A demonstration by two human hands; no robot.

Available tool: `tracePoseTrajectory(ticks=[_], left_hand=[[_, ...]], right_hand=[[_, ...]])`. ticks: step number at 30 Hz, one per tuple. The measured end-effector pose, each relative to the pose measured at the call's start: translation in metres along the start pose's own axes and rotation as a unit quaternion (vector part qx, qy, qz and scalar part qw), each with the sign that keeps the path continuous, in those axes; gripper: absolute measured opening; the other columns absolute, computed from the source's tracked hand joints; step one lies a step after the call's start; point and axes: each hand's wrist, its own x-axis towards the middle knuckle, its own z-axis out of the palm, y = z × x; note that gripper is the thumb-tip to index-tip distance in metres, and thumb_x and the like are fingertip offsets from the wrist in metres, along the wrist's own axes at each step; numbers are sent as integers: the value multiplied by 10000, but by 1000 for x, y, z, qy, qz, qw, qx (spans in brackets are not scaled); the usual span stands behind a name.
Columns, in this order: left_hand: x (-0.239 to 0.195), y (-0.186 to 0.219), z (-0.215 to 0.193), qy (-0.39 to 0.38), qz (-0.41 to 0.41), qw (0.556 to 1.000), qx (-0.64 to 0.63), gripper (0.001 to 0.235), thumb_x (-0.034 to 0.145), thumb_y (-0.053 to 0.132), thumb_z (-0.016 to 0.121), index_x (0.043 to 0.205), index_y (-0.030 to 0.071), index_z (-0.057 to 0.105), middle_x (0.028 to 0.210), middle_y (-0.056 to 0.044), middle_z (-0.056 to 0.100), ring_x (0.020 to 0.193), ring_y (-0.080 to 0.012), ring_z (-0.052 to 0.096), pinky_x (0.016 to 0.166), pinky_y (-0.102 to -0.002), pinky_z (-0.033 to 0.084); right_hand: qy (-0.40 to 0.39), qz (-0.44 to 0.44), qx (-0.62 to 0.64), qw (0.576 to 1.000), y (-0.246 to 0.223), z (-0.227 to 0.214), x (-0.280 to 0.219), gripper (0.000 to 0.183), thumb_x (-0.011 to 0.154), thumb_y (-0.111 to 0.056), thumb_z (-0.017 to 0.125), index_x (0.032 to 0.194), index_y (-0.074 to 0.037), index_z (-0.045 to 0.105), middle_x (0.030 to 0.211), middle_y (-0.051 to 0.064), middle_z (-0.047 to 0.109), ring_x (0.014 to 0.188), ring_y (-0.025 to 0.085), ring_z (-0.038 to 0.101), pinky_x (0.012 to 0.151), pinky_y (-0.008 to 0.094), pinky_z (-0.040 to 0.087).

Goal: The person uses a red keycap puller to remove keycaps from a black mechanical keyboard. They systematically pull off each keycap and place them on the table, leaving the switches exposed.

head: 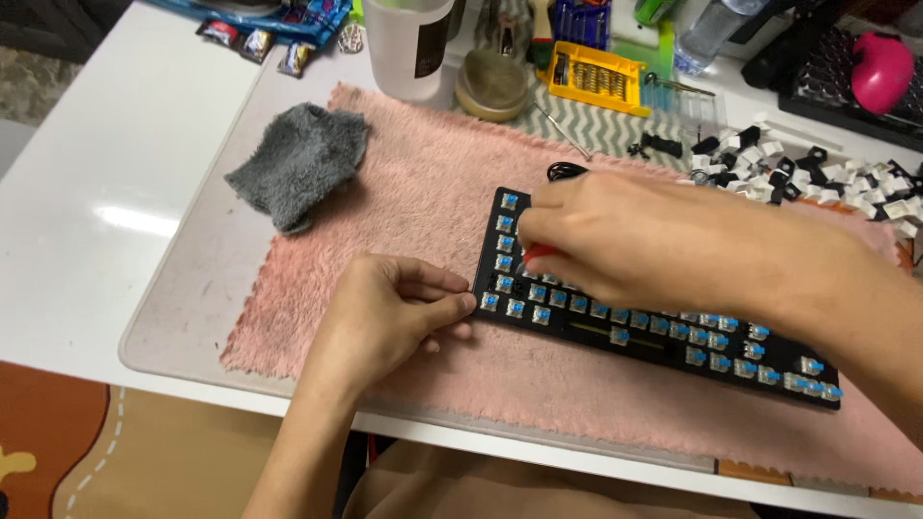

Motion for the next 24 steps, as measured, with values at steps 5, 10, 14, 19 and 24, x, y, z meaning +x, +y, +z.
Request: tracePoseTrajectory(ticks=[5,10,14,19,24], left_hand=[[9,-7,0,10,4,1000,20,174,957,38,933,1108,-46,914,844,-215,928,746,-228,898,532,-245,569],[13,-11,-1,16,5,1000,17,192,937,37,948,1107,-45,914,857,-221,934,733,-233,890,522,-249,560],[14,-12,-1,14,-1,1000,1,195,940,21,941,1112,-64,908,847,-247,927,722,-243,878,514,-262,554],[16,-14,-2,13,9,1000,7,199,930,29,950,1104,-63,921,822,-244,926,698,-227,869,501,-251,548],[13,-10,-1,15,-7,1000,11,193,943,35,943,1114,-51,916,839,-240,928,723,-234,882,508,-260,556]], right_hand=[[26,-9,-21,999,7,5,4,286,1198,-395,643,1049,-157,698,1021,41,717,773,315,760,692,559,636],[9,-6,-10,1000,11,16,14,267,1219,-337,628,1069,-119,662,1047,51,667,747,287,721,618,541,580],[27,-14,-22,999,16,19,15,236,1211,-276,620,1044,-110,642,1030,55,662,729,298,728,581,553,567],[45,-33,-20,998,19,25,20,213,1197,-284,632,1063,-121,652,1090,67,682,814,340,737,626,569,588],[34,-48,-30,998,20,22,20,129,1153,-167,630,1029,-132,645,1082,55,659,810,332,706,612,560,560]])
